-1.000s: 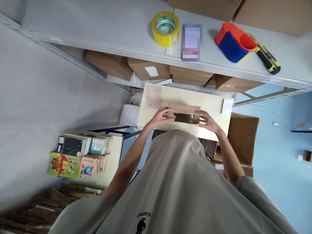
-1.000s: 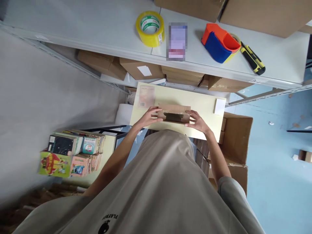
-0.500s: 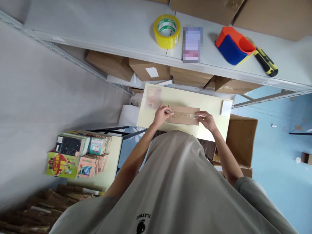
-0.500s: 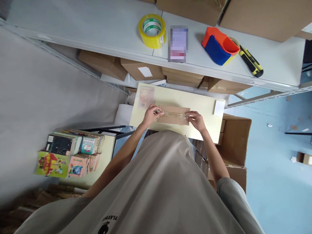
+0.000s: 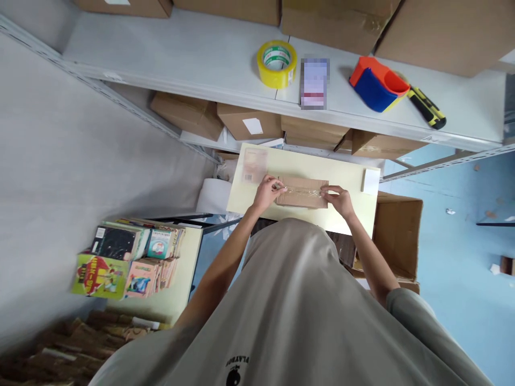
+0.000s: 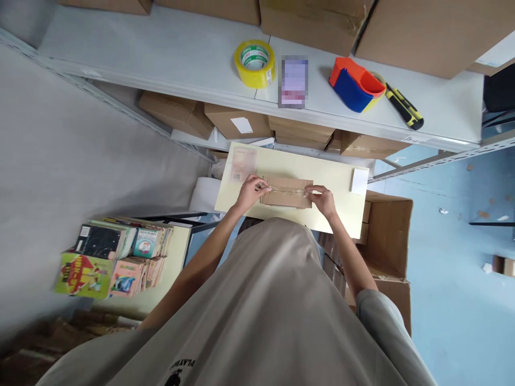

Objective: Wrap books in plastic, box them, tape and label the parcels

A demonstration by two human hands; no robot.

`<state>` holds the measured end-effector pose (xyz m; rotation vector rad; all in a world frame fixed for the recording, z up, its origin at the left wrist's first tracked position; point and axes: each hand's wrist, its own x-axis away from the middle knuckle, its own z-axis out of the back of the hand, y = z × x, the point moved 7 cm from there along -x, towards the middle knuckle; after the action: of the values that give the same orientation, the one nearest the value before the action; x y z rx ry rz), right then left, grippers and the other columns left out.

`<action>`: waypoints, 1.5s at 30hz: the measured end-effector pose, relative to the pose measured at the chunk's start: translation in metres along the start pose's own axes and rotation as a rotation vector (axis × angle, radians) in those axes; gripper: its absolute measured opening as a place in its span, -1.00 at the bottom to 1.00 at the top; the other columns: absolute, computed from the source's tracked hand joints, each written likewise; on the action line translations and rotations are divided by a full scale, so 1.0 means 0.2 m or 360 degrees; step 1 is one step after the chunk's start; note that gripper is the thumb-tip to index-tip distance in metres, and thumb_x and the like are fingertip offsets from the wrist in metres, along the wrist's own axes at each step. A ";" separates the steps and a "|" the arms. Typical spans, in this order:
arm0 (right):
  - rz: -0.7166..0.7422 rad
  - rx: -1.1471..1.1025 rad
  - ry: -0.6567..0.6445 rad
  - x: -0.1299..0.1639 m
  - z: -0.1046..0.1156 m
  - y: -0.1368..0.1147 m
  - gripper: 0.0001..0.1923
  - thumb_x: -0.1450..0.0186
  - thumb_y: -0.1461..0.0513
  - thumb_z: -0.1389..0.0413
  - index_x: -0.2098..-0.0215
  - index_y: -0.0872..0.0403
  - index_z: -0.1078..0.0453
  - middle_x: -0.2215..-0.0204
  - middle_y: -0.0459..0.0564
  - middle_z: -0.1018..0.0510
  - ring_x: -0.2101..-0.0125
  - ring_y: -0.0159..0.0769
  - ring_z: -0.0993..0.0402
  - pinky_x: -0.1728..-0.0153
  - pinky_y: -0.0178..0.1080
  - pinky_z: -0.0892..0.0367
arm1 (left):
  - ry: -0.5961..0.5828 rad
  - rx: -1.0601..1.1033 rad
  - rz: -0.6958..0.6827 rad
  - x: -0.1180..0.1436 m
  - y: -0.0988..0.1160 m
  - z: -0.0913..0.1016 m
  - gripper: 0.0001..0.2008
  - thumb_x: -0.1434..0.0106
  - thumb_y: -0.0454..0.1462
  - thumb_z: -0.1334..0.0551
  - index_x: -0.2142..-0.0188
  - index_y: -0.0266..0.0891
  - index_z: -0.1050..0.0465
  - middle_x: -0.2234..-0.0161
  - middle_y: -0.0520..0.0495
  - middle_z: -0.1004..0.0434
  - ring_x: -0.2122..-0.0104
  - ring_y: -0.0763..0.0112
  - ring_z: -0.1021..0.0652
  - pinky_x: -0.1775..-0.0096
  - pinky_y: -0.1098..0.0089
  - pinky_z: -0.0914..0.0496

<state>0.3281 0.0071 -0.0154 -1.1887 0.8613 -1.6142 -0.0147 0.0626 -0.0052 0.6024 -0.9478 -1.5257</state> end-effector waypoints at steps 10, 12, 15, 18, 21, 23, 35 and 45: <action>0.0965 0.1016 0.0491 -0.13 0.36 -0.95 -0.44 -0.60 -0.14 -0.31 -0.43 -0.10 -0.55 -0.58 0.27 -0.46 -0.64 0.37 -0.31 -0.67 0.46 -0.25 | 0.0248 -0.0075 -0.0831 -0.26 0.78 0.24 -0.78 -0.49 -0.37 -0.41 -0.04 -0.09 -0.76 -0.14 -0.19 -0.62 -0.27 -0.02 -0.62 -0.48 -0.09 -0.50; 0.1021 0.1131 0.0633 -0.30 0.45 -1.13 -0.29 -0.62 -0.15 -0.27 -0.57 -0.01 -0.37 -0.59 0.37 -0.41 -0.65 0.42 -0.26 -0.67 0.54 -0.18 | 0.0294 -0.0034 -0.0943 -0.32 0.98 0.27 -0.73 -0.51 -0.38 -0.37 -0.10 -0.09 -0.76 -0.16 -0.19 -0.64 -0.27 0.00 -0.63 -0.47 -0.07 -0.51; 0.0924 0.1276 0.0720 -0.63 0.55 -1.26 -0.19 -0.62 -0.15 -0.24 -0.59 0.18 -0.25 -0.50 0.55 -0.43 -0.59 0.54 -0.31 -0.60 0.66 -0.16 | 0.0323 0.0023 -0.1095 -0.38 1.22 0.28 -0.71 -0.48 -0.42 -0.35 -0.08 -0.10 -0.75 -0.14 -0.16 -0.64 -0.26 0.00 -0.63 -0.47 -0.11 -0.50; 0.0701 0.1357 0.0721 -0.91 0.58 -1.26 -0.25 -0.56 -0.04 -0.32 -0.47 0.28 -0.30 -0.39 0.64 -0.54 -0.50 0.58 -0.43 -0.56 0.66 -0.18 | 0.0345 0.0063 -0.1185 -0.39 1.36 0.27 -0.73 -0.47 -0.45 -0.34 -0.02 -0.11 -0.74 -0.12 -0.15 -0.65 -0.25 0.00 -0.64 -0.48 -0.13 -0.50; 0.0550 0.1390 0.0695 -1.04 0.58 -1.23 -0.37 -0.54 0.09 -0.33 -0.40 0.33 -0.37 -0.26 0.67 -0.65 -0.40 0.56 -0.55 -0.57 0.64 -0.16 | 0.0360 0.0091 -0.1179 -0.39 1.39 0.24 -0.73 -0.45 -0.46 -0.34 0.00 -0.12 -0.73 -0.11 -0.15 -0.68 -0.25 0.00 -0.66 -0.45 -0.12 -0.53; 0.0563 0.1377 0.0706 -1.04 0.58 -1.21 -0.42 -0.60 0.08 -0.26 -0.40 0.32 -0.39 -0.20 0.66 -0.68 -0.36 0.54 -0.60 -0.56 0.63 -0.18 | 0.0369 0.0163 -0.1108 -0.39 1.35 0.21 -0.72 -0.45 -0.46 -0.32 0.00 -0.12 -0.73 -0.11 -0.14 -0.70 -0.23 0.02 -0.67 -0.41 -0.08 -0.56; 0.0697 0.0446 0.0097 -0.24 0.17 -0.87 -0.18 -0.56 -0.53 -0.06 -0.36 -0.13 -0.32 -0.17 0.22 -0.74 -0.29 0.18 -0.73 -0.35 0.22 -0.67 | 0.0263 0.0744 -0.0524 -0.08 0.76 -0.05 -0.84 -0.62 -0.13 -0.42 -0.05 -0.11 -0.59 -0.03 -0.12 -0.79 0.01 0.23 -0.75 -0.10 0.21 -0.66; 0.0438 0.0032 -0.0197 0.06 -0.36 -0.62 -0.20 -0.43 -0.56 -0.23 -0.15 -0.17 -0.36 -0.01 0.03 -0.70 -0.09 0.03 -0.69 -0.25 0.11 -0.66 | 0.0247 0.0804 -0.0301 0.16 0.50 -0.02 -0.54 -0.62 0.20 -0.41 -0.01 -0.12 -0.62 0.04 -0.12 -0.76 0.07 0.22 -0.74 -0.06 0.23 -0.67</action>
<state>0.2250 0.0381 0.0799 -1.0918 0.8849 -1.3114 0.0377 0.0321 0.0805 1.1814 -1.1889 -1.3786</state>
